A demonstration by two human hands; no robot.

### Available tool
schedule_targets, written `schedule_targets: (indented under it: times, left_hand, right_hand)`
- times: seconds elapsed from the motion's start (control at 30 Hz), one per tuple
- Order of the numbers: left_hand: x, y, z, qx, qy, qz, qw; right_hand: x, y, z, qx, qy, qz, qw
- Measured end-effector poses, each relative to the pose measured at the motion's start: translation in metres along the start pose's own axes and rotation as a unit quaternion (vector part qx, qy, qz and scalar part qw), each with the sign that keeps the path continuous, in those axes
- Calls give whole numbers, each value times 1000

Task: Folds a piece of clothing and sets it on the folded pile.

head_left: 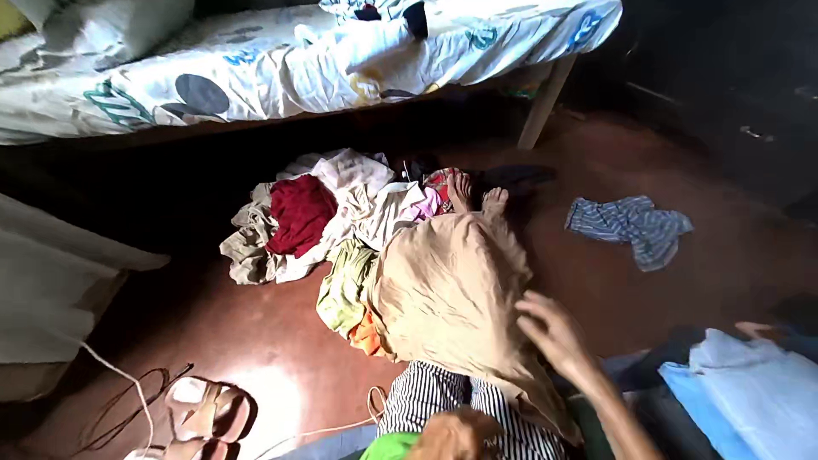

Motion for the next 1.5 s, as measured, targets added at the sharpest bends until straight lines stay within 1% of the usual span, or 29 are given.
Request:
schedule_targets:
  times: [0.07,0.1,0.2,0.27,0.3,0.33,0.4,0.5,0.53,0.6,0.67,0.73,0.83,0.87,0.9,0.97,1.0,1.03,1.1,1.13,1.17,1.2,1.23,1.27,1.3,1.37,1.4,1.43,1.5]
  left_hand:
    - [1,37,11,36,-41,70,996]
    - [-1,57,15,33,-58,104,992]
    - [-11,105,20,15,-114,196,974]
    - [-10,108,20,57,-135,225,963]
    - [-5,102,18,94,-128,228,961]
    - [3,92,13,136,-124,207,961]
    - [24,75,-3,210,-126,133,960]
    - [55,74,-18,300,-166,52,938]
    - [61,79,-17,307,-173,42,935]
    - [64,95,-3,288,-189,51,937]
    - [57,118,23,251,-213,91,940]
    - [39,145,53,217,-219,163,937]
    - [-7,188,94,170,-188,302,919]
    - [-25,195,106,171,-190,323,911]
    - [-42,194,116,183,-208,313,909]
    - [-75,177,132,189,-234,261,917]
    - [-91,167,136,165,-216,251,929]
    - [-107,157,136,120,-164,263,943]
    - [-130,143,120,-8,9,291,957]
    - [-137,145,106,-55,105,296,948]
    - [-144,154,93,-69,188,326,924]
    - [-148,167,84,-42,236,373,896]
    - [-148,180,80,4,256,428,867]
    - [-141,190,81,43,250,467,847]
    - [-127,198,83,53,209,471,855]
    - [-83,215,85,-6,72,392,917]
    - [-59,225,83,-76,-9,345,936]
    - [-36,234,77,-148,-79,318,933]
    - [2,248,57,-262,-155,337,891]
  right_hand:
    - [-26,3,-41,-6,101,-32,994]
    - [-41,4,-54,0,122,-37,992]
    - [-83,1,-70,-26,81,-3,996]
    - [-104,4,-72,-43,82,9,996]
    - [-111,6,-71,-43,92,6,995]
    - [-116,6,-72,-45,86,5,995]
    - [-117,8,-71,-70,15,18,997]
    - [-105,7,-66,-114,-75,66,988]
    - [-101,8,-61,-91,-89,76,989]
    - [-95,12,-48,17,-119,69,990]
    - [-90,17,-28,133,-166,49,976]
    - [-87,24,-2,191,-209,56,957]
    - [-86,34,40,162,-225,143,950]
    - [-90,39,51,140,-214,172,951]
    - [-96,46,62,126,-191,189,955]
    - [-116,66,79,121,-127,189,966]
    - [-126,76,84,130,-74,173,974]
    - [-134,89,84,146,-6,151,978]
    - [-128,137,70,176,161,91,967]
    - [-116,169,58,162,243,63,954]
    - [-104,185,48,154,287,54,944]
    - [-92,184,41,149,282,50,946]
    - [-84,167,36,161,262,38,951]
    - [-78,138,35,163,222,11,961]
    - [-72,113,34,142,165,-26,976]
    - [-57,70,16,94,76,-101,988]
    - [-47,55,-2,82,54,-107,989]
    - [-35,47,-20,67,49,-101,991]
    - [-15,46,-47,56,48,-72,995]
Point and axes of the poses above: each hand's wrist, its own x-axis towards the middle knuckle, its own z-axis out of the back of the hand, y = z × x, the point moved 7 cm from there along x, towards the middle knuckle, and after that the axes turned 10 degrees about y, right-handed, at the moved point
